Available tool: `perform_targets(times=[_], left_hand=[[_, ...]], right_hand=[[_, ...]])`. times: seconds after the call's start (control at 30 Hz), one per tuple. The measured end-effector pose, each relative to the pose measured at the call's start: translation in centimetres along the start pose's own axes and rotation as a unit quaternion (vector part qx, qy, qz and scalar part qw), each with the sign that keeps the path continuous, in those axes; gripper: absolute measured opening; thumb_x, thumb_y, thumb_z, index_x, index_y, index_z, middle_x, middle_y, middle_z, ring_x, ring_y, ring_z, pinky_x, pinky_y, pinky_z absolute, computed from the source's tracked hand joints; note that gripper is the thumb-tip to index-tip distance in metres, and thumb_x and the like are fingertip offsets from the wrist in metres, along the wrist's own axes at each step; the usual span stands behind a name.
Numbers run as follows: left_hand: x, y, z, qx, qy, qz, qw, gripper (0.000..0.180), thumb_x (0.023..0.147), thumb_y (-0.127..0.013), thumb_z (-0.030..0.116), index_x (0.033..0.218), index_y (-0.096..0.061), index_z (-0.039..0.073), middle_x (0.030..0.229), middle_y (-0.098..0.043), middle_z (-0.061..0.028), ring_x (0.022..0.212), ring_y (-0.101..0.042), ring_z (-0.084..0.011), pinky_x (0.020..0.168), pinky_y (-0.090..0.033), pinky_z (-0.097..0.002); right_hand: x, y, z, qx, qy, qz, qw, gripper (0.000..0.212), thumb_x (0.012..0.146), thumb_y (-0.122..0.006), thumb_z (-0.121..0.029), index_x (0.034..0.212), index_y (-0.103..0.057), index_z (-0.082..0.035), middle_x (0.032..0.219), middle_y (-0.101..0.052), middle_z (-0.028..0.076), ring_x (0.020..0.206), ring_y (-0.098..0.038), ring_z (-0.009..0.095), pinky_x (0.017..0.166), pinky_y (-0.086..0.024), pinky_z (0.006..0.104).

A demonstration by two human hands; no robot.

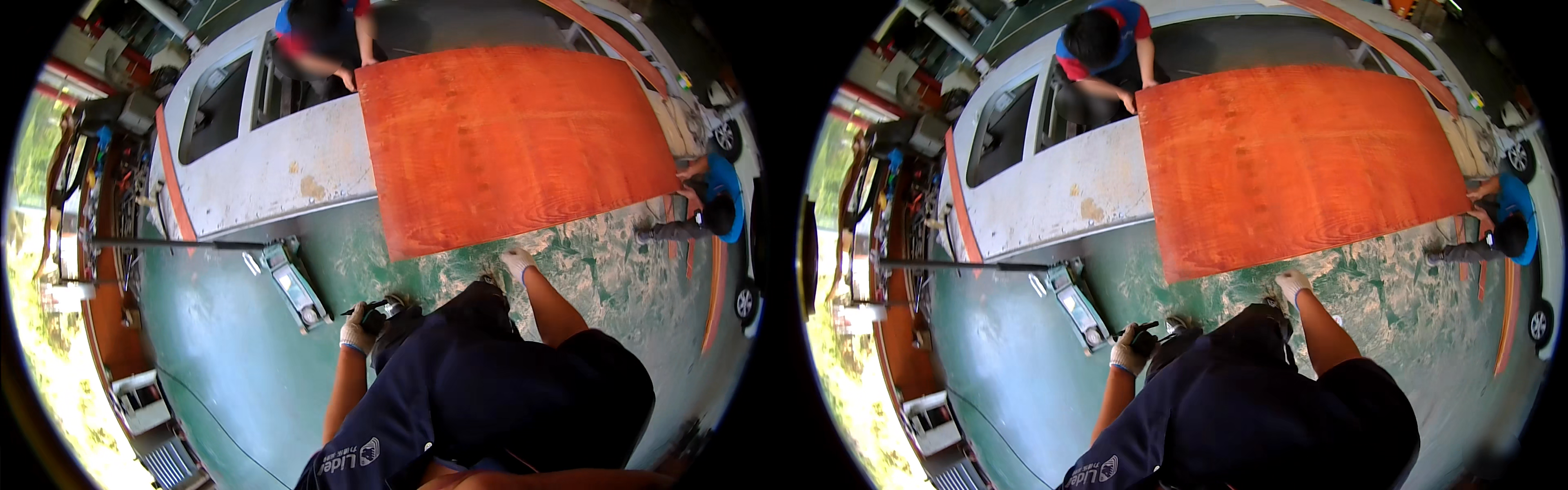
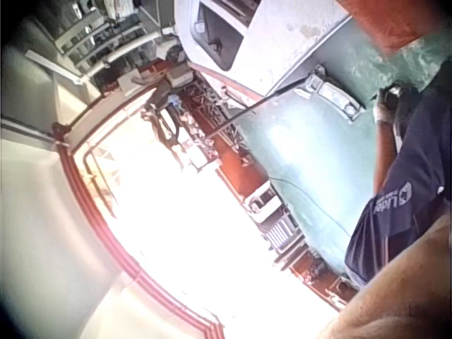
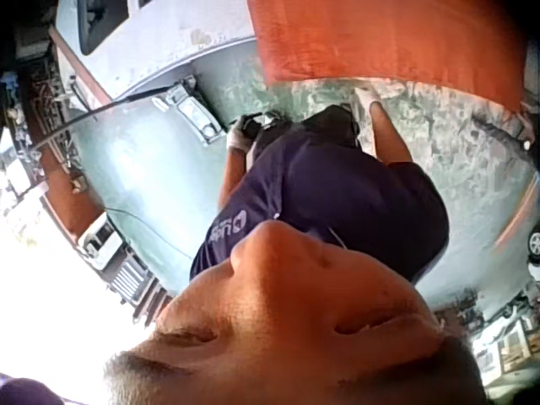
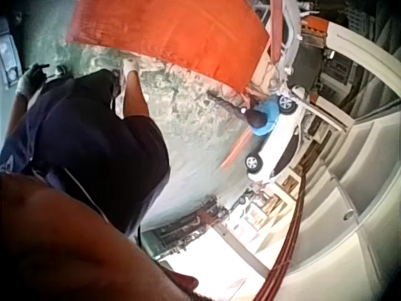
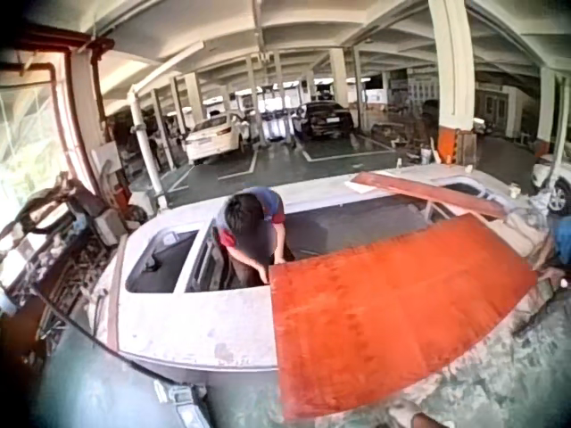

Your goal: The person assists two coworkers in a workshop by lifting and positioning a large red wooden board onto a white vehicle body. The person then uses a tape measure and a marker to measure and mark lines on the board while it is held in place by the coworkers.

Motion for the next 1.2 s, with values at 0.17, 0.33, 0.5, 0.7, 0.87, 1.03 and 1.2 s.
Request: perform_targets(times=[0.17,0.33,0.5,0.7,0.87,1.03,1.2], left_hand=[[2.9,1.2,15.6,0.208,-0.021,0.059,0.976,0.025,0.096,-0.065,0.035,0.109,-0.057,0.015,0.1,-0.063,-0.011,0.085,-0.065,-0.0312,0.069,-0.058,-0.0527],[8.0,0.7,27.5,0.365,-0.064,0.081,0.925,0.022,0.096,-0.062,0.032,0.111,-0.055,0.017,0.089,-0.062,-0.0068,0.07,-0.065,-0.0244,0.057,-0.058,-0.0473],[9.9,-0.8,32.6,0.344,-0.053,0.125,0.929,0.023,0.095,-0.063,0.031,0.111,-0.055,0.017,0.088,-0.063,-0.0066,0.067,-0.064,-0.0236,0.054,-0.057,-0.0481],[7.4,-1.8,40.0,0.415,-0.095,0.112,0.898,0.022,0.098,-0.06,0.032,0.108,-0.06,0.012,0.082,-0.064,-0.0068,0.058,-0.063,-0.0193,0.049,-0.057,-0.0373],[14.9,-1.1,47.2,0.54,-0.079,0.157,0.823,0.027,0.092,-0.064,0.03,0.106,-0.065,0.008,0.082,-0.066,-0.0068,0.065,-0.062,-0.0194,0.052,-0.052,-0.0379],[30.0,-5.6,54.6,0.837,-0.161,0.09,0.515,0.031,0.089,-0.061,0.029,0.104,-0.066,0.002,0.085,-0.071,-0.0167,0.077,-0.068,-0.0302,0.068,-0.053,-0.0425],[41.4,-12.6,56.9,0.932,-0.084,0.109,0.336,0.044,0.088,-0.061,0.039,0.12,-0.064,0.008,0.121,-0.066,-0.024,0.115,-0.062,-0.041,0.097,-0.05,-0.0481]], right_hand=[[-9.9,-8.8,1.6,0.279,-0.143,0.009,0.949,0.029,0.085,-0.059,-0.027,0.09,-0.069,0.0,0.069,-0.065,0.01,0.06,-0.063,0.02,0.056,-0.048,0.0365],[-18.5,-17.8,-0.6,0.055,-0.213,-0.005,0.975,0.031,0.085,-0.06,-0.029,0.095,-0.073,-0.003,0.088,-0.071,0.02,0.091,-0.069,0.035,0.081,-0.053,0.0453],[-14.9,-30.8,4.6,-0.188,-0.047,-0.236,0.952,0.038,0.091,-0.058,-0.027,0.118,-0.065,0.0,0.096,-0.072,0.021,0.085,-0.073,0.031,0.074,-0.056,0.044],[-7.4,-33.2,-4.9,0.425,-0.332,-0.041,0.841,0.024,0.092,-0.057,-0.027,0.104,-0.056,-0.006,0.073,-0.056,0.011,0.056,-0.058,0.026,0.051,-0.051,0.0425],[-5.5,-30.8,-11.9,0.464,-0.335,0.021,0.82,0.035,0.089,-0.059,-0.028,0.115,-0.053,-0.005,0.082,-0.059,0.01,0.056,-0.061,0.024,0.051,-0.052,0.0408],[-8.1,-32.4,-12.2,0.444,-0.389,0.069,0.804,0.039,0.09,-0.06,-0.03,0.119,-0.054,-0.005,0.084,-0.06,0.01,0.058,-0.061,0.023,0.052,-0.053,0.04],[-10.0,-35.6,-15.8,0.451,-0.423,0.112,0.778,0.041,0.09,-0.062,-0.033,0.119,-0.055,-0.005,0.091,-0.062,0.01,0.064,-0.063,0.023,0.059,-0.054,0.0392]])
Point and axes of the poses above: each hand's wrist, its own x-axis towards the middle knuckle, its own y-axis out of the back of the hand, z = x × y, the point moved 6 cm from there along x, towards the middle knuckle
